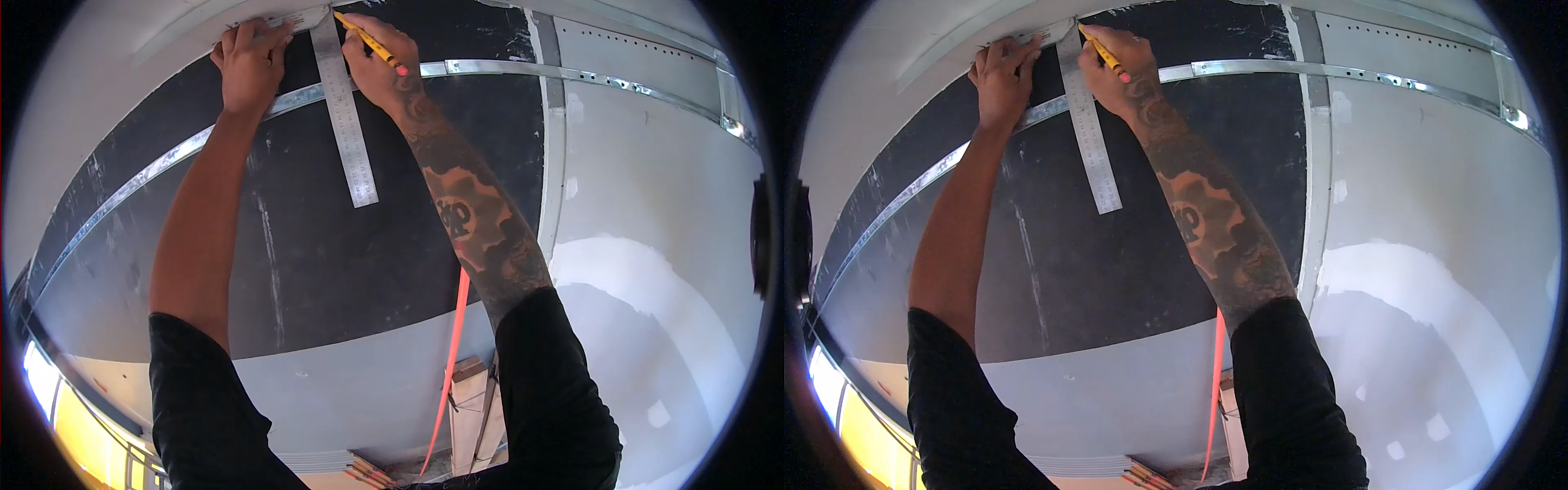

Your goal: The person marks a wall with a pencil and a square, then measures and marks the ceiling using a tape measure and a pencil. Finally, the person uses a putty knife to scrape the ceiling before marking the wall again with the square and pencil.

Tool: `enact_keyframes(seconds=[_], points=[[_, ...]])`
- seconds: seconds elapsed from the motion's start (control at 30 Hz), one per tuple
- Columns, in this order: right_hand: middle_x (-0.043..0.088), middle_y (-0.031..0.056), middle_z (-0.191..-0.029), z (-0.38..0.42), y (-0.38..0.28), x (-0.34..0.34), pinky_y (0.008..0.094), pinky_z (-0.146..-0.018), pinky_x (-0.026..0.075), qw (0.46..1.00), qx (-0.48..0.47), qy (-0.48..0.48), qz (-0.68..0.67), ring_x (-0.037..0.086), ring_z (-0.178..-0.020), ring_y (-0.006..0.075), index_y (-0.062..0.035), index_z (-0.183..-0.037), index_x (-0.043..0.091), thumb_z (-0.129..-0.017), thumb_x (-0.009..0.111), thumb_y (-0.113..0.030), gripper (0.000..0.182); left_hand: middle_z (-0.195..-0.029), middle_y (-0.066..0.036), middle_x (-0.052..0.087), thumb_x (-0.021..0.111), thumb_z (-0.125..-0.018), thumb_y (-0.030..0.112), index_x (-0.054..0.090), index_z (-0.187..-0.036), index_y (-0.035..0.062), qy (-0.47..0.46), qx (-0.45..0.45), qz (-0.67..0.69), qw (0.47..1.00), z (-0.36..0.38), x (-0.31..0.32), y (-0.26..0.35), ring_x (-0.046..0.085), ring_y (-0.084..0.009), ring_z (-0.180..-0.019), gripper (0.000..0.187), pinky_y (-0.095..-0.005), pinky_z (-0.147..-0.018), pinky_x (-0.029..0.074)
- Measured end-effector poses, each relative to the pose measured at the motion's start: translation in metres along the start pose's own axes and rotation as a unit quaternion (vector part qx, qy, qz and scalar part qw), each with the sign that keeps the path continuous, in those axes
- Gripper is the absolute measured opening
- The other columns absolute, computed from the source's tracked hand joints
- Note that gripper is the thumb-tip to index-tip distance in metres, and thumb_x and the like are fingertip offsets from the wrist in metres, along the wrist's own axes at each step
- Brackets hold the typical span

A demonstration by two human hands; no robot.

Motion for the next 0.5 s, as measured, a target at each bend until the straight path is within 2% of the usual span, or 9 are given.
enact_keyframes(seconds=[0.13,0.2,0.23,0.3,0.4,0.5], points=[[0.073,0.0171,-0.090,-0.003,0.002,0.006,0.0373,-0.072,0.060,1.000,-0.004,-0.006,-0.020,0.073,-0.082,0.0316,-0.0015,-0.105,0.070,-0.085,0.068,-0.006,0.021,-0.106,0.003,0.059,0.074,-0.087,0.025,0.077,-0.110,0.0313,0.008,0.021,-0.014,1.000,0.001,0.000,-0.002,0.053,-0.0250,-0.107,0.024,-0.0507,-0.098,0.037],[0.073,0.0178,-0.091,-0.006,0.000,0.003,0.0375,-0.072,0.060,0.999,-0.018,-0.025,0.012,0.074,-0.082,0.0312,-0.0009,-0.105,0.070,-0.085,0.068,-0.005,0.021,-0.106,0.003,0.059,0.074,-0.087,0.025,0.077,-0.111,0.0315,0.012,0.033,-0.020,0.999,0.002,-0.001,-0.001,0.053,-0.0250,-0.107,0.025,-0.0509,-0.098,0.038],[0.073,0.0178,-0.091,-0.005,-0.003,-0.002,0.0375,-0.072,0.060,0.999,-0.016,-0.027,0.012,0.074,-0.082,0.0312,-0.0009,-0.105,0.070,-0.085,0.068,-0.005,0.021,-0.106,0.002,0.060,0.073,-0.089,0.025,0.076,-0.113,0.0315,0.007,0.030,-0.029,0.999,0.002,-0.002,0.000,0.054,-0.0246,-0.107,0.026,-0.0487,-0.098,0.038],[0.073,0.0180,-0.092,0.005,-0.011,-0.014,0.0380,-0.072,0.060,0.996,0.030,-0.082,0.016,0.073,-0.083,0.0319,-0.0010,-0.105,0.070,-0.083,0.069,-0.005,0.022,-0.107,0.000,0.061,0.072,-0.090,0.024,0.076,-0.115,0.0316,0.000,0.023,-0.036,0.999,0.003,-0.004,0.000,0.055,-0.0241,-0.108,0.026,-0.0464,-0.099,0.038],[0.072,0.0179,-0.093,0.019,-0.019,-0.022,0.0378,-0.071,0.060,0.997,-0.003,-0.068,-0.021,0.073,-0.081,0.0317,-0.0017,-0.105,0.070,-0.084,0.069,-0.004,0.021,-0.107,0.001,0.061,0.072,-0.090,0.023,0.076,-0.115,0.0315,0.007,0.033,-0.031,0.999,0.001,-0.002,0.001,0.055,-0.0237,-0.106,0.027,-0.0466,-0.099,0.038],[0.072,0.0179,-0.089,0.009,-0.011,-0.012,0.0369,-0.069,0.060,0.998,0.003,-0.070,0.001,0.073,-0.079,0.0304,-0.0027,-0.105,0.070,-0.085,0.068,-0.004,0.021,-0.105,0.003,0.061,0.072,-0.089,0.022,0.077,-0.113,0.0318,0.007,0.034,-0.042,0.999,0.000,-0.002,0.001,0.056,-0.0232,-0.104,0.026,-0.0465,-0.098,0.038]])
Point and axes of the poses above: each hand's wrist, its own z-axis away from the middle knuckle, its own x-axis out of the palm, y = z × x, the point moved 1 cm from there along -z, towards the middle knuckle
